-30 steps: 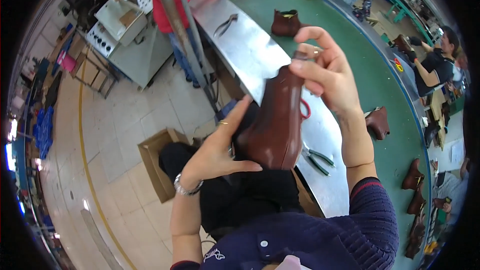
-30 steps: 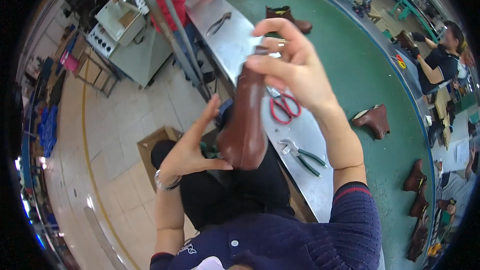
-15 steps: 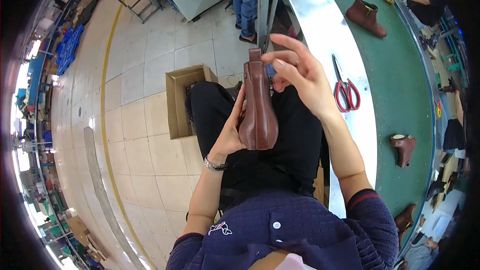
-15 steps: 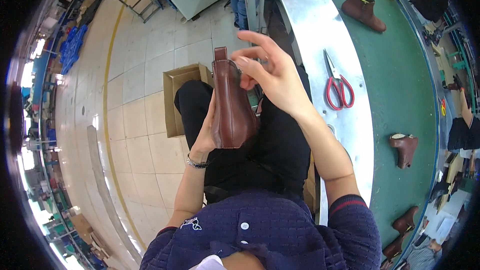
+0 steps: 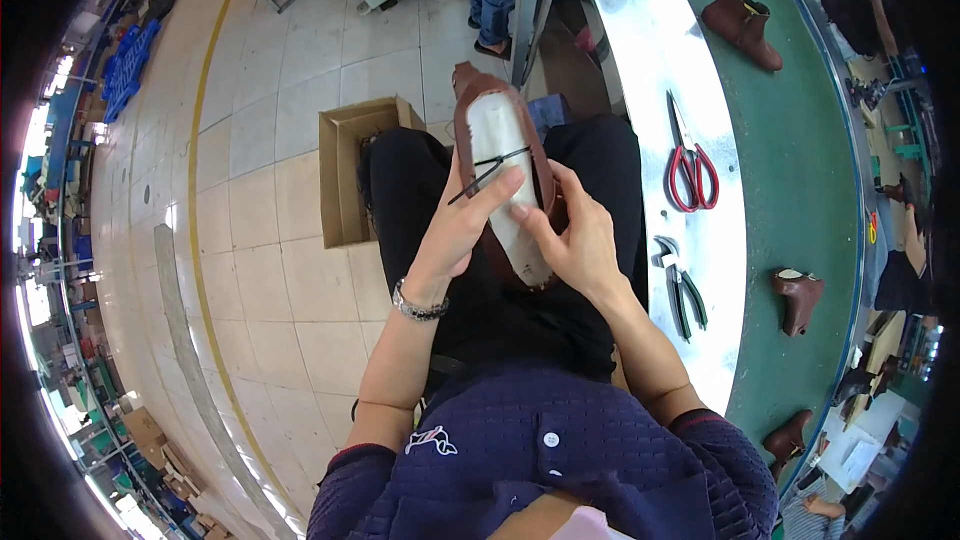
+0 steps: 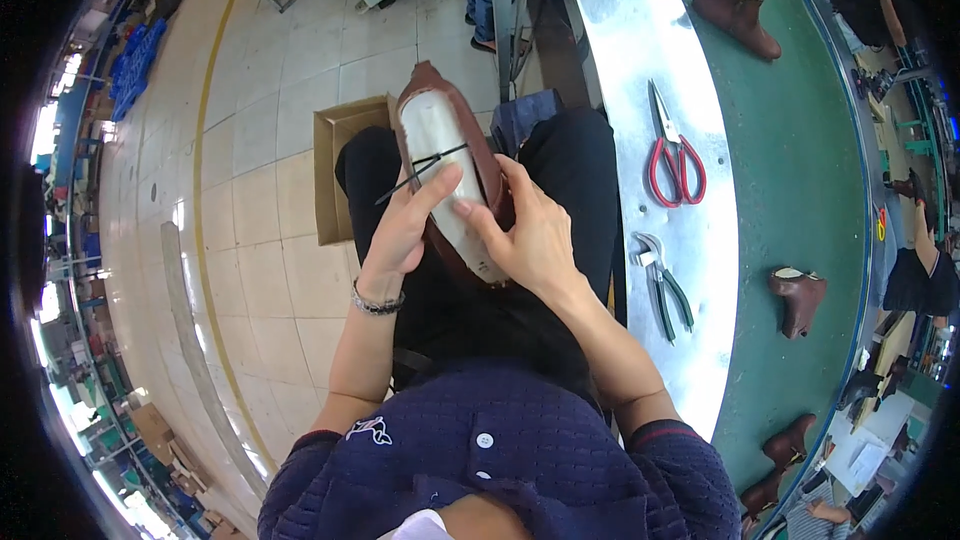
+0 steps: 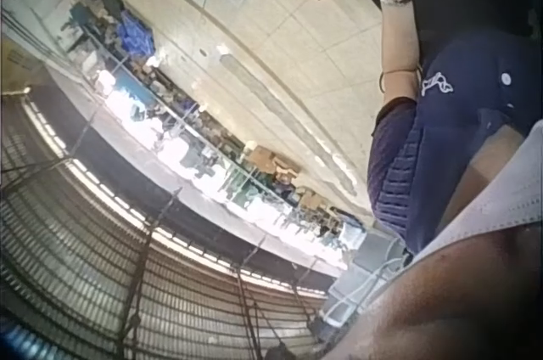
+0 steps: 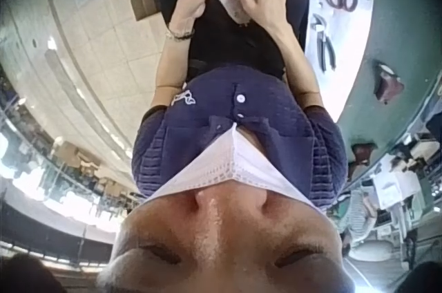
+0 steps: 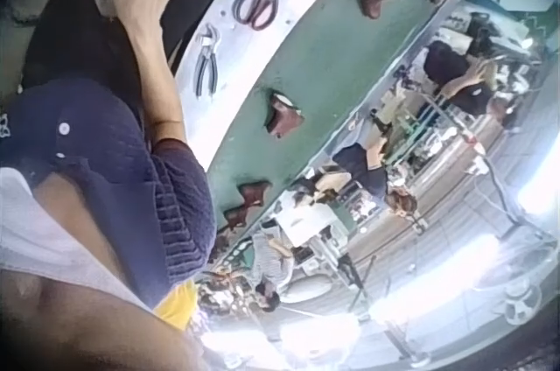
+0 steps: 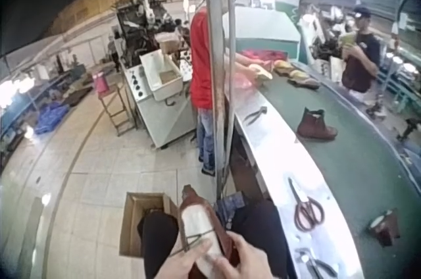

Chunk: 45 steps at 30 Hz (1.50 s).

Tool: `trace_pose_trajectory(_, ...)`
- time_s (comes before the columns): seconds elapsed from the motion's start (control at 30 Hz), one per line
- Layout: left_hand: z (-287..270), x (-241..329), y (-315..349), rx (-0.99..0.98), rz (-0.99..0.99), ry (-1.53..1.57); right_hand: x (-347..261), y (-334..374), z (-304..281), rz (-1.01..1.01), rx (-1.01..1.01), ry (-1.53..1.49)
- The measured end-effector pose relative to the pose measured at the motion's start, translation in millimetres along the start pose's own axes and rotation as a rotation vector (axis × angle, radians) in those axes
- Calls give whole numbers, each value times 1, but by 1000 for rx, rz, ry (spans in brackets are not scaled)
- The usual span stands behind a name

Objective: Assembling shoe components on a production line using pliers and scissors.

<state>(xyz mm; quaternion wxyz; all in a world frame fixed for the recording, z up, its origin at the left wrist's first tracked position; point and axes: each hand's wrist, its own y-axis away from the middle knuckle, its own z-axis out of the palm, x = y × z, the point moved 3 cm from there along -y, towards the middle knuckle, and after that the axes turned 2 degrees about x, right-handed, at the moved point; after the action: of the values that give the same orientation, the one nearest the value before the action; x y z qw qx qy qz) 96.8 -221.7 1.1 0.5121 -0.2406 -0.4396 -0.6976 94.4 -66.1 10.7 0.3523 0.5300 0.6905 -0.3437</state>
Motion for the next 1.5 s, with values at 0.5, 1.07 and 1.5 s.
trace_pose_trajectory(0.5, 18, 30, -25, -100, 208, -750, 13, -8, -30, 140, -52, -247)
trace_pose_trajectory(1.07, 0, 36, 10, -76, 427, -883, 20, 1, -55, 27, -50, -277)
trace_pose_trajectory(1.5, 90, 21, -80, -338, 85, 198, 38, -16, -152, -135, -176, -616)
